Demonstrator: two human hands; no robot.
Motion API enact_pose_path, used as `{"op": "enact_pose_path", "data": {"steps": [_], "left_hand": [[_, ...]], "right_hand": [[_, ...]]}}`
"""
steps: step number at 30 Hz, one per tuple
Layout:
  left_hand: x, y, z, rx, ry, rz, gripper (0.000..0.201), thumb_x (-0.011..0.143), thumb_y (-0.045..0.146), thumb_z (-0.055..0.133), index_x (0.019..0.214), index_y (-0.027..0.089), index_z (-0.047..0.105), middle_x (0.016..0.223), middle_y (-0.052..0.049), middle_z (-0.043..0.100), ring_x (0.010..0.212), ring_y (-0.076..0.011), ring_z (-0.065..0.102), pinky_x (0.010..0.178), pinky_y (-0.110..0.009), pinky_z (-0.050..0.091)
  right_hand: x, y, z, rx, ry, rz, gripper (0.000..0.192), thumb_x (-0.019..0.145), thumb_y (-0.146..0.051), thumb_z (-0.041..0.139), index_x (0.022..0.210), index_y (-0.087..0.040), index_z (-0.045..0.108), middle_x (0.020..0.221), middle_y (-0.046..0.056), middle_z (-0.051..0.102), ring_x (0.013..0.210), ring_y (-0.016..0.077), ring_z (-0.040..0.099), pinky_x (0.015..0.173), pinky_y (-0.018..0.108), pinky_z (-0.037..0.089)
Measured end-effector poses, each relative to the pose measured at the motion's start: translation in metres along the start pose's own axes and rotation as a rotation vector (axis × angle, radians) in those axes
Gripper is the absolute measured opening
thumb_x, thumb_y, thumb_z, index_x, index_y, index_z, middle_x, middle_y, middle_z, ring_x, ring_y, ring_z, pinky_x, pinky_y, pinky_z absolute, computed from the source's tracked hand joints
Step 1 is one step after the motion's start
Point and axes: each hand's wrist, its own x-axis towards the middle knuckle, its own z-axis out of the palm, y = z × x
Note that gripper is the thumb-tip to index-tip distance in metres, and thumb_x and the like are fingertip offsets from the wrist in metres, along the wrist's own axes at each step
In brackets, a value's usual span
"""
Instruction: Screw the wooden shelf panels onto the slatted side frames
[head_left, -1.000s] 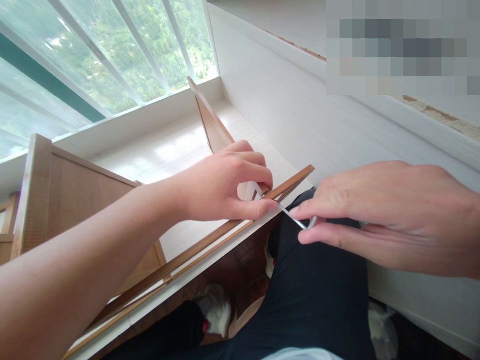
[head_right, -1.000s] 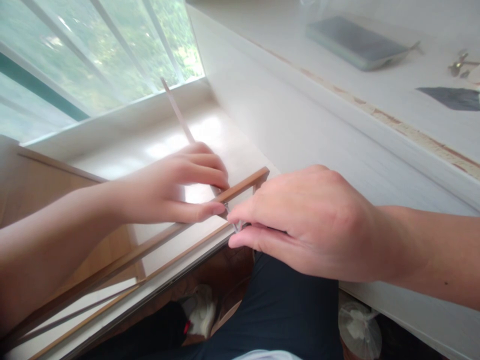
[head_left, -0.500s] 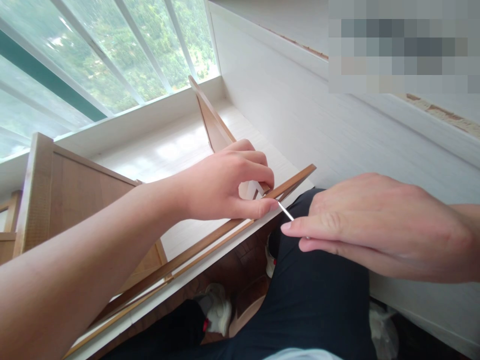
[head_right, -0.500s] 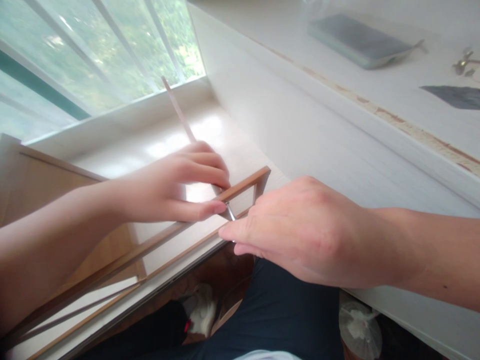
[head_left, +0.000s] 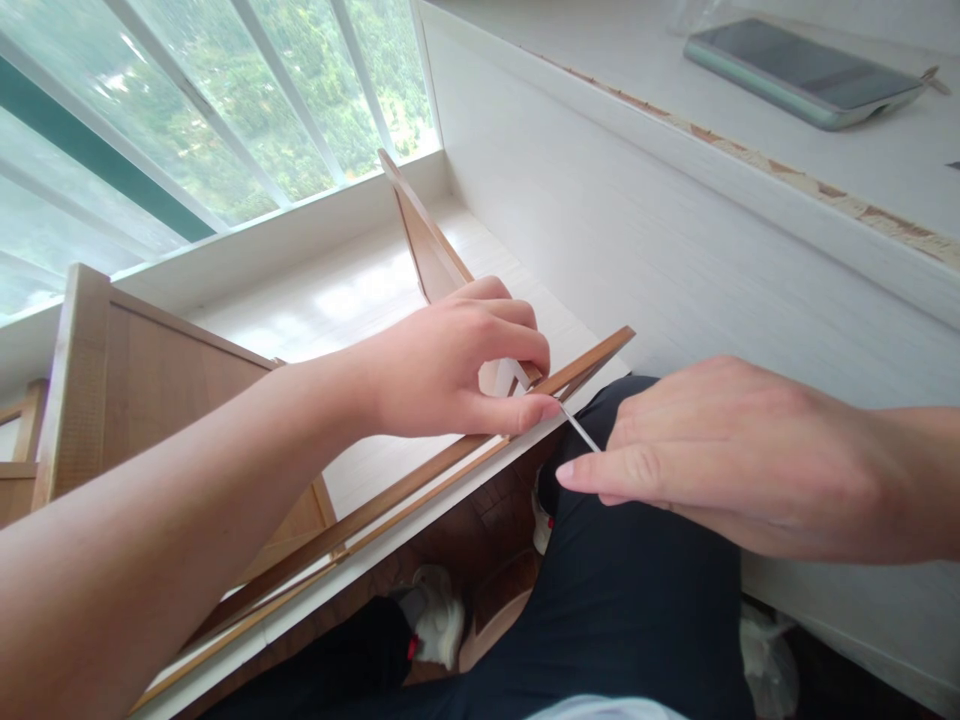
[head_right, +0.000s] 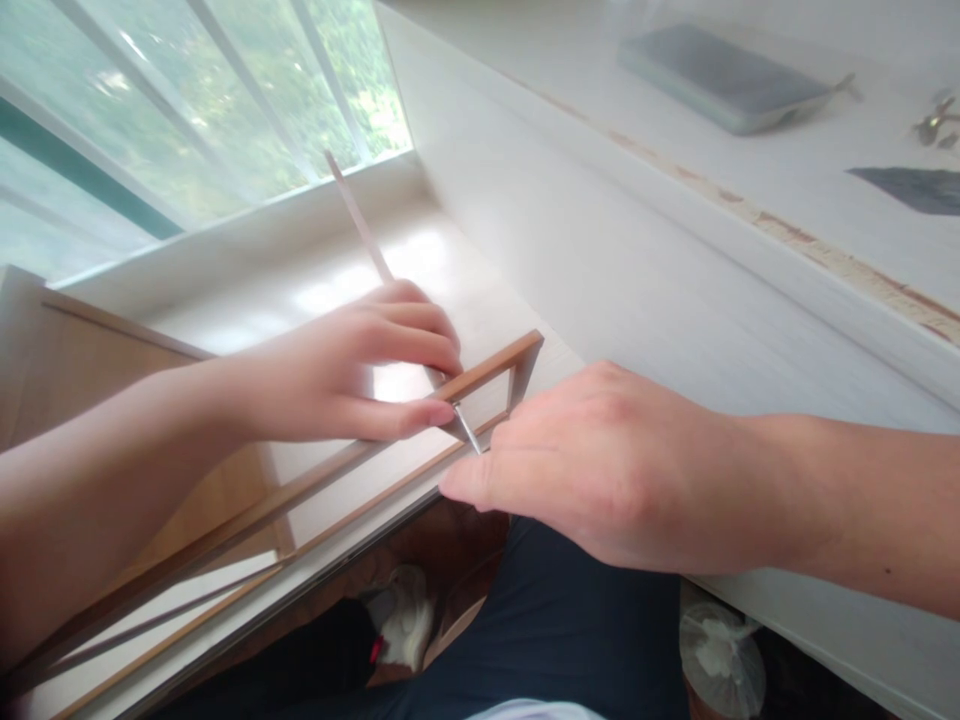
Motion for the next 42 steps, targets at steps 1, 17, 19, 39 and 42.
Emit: {"op": "enact_pose_path", "data": {"steps": [1,17,19,39,42], "left_hand": [[0.0001,0.0003,-0.0003,-0.001,-0.003,-0.001,0.033,0.089,0.051,0.061,0.092,0.022,0.075,0.097,-0.007,0.071,0.104,-0.0269,0.053,0.093,-0.036,0.043],[0.001,-0.0003,0.0002,-0.008,0.007,0.007,0.032,0.09,0.051,0.061,0.091,0.022,0.076,0.096,-0.007,0.071,0.105,-0.0272,0.054,0.095,-0.037,0.043],[0.0008,-0.0008,0.0006,-0.005,0.011,0.011,0.033,0.09,0.052,0.061,0.092,0.022,0.076,0.097,-0.007,0.071,0.105,-0.027,0.054,0.095,-0.037,0.042],[0.0004,0.0003,0.0,-0.016,0.0,-0.001,0.034,0.09,0.052,0.061,0.089,0.022,0.077,0.096,-0.007,0.071,0.103,-0.0265,0.053,0.095,-0.037,0.041],[0.0004,-0.0002,0.0001,-0.014,-0.001,0.003,0.033,0.09,0.051,0.061,0.088,0.023,0.077,0.096,-0.006,0.071,0.103,-0.0265,0.053,0.095,-0.037,0.041]], "right_hand": [[0.0009,-0.0002,-0.0004,-0.004,-0.005,-0.007,0.025,0.097,-0.007,0.049,0.102,-0.021,0.07,0.073,0.001,0.068,0.063,0.0146,0.061,0.057,0.028,0.042],[-0.0006,0.0,0.0006,0.006,-0.119,0.029,0.029,0.091,0.004,0.046,0.097,-0.016,0.066,0.069,0.0,0.056,0.063,0.0139,0.049,0.059,0.027,0.031],[-0.0013,-0.0002,0.0009,0.022,-0.118,0.035,0.027,0.092,0.002,0.047,0.096,-0.015,0.066,0.071,0.001,0.059,0.064,0.0145,0.051,0.06,0.027,0.033],[0.0008,0.0026,0.0039,0.017,-0.106,0.067,0.019,0.1,-0.015,0.055,0.093,-0.014,0.073,0.081,0.007,0.073,0.073,0.0178,0.063,0.072,0.029,0.047],[-0.0007,0.0035,0.0038,0.011,-0.097,0.054,0.018,0.099,-0.014,0.056,0.095,-0.015,0.073,0.085,0.008,0.074,0.076,0.0182,0.065,0.073,0.029,0.048]]}}
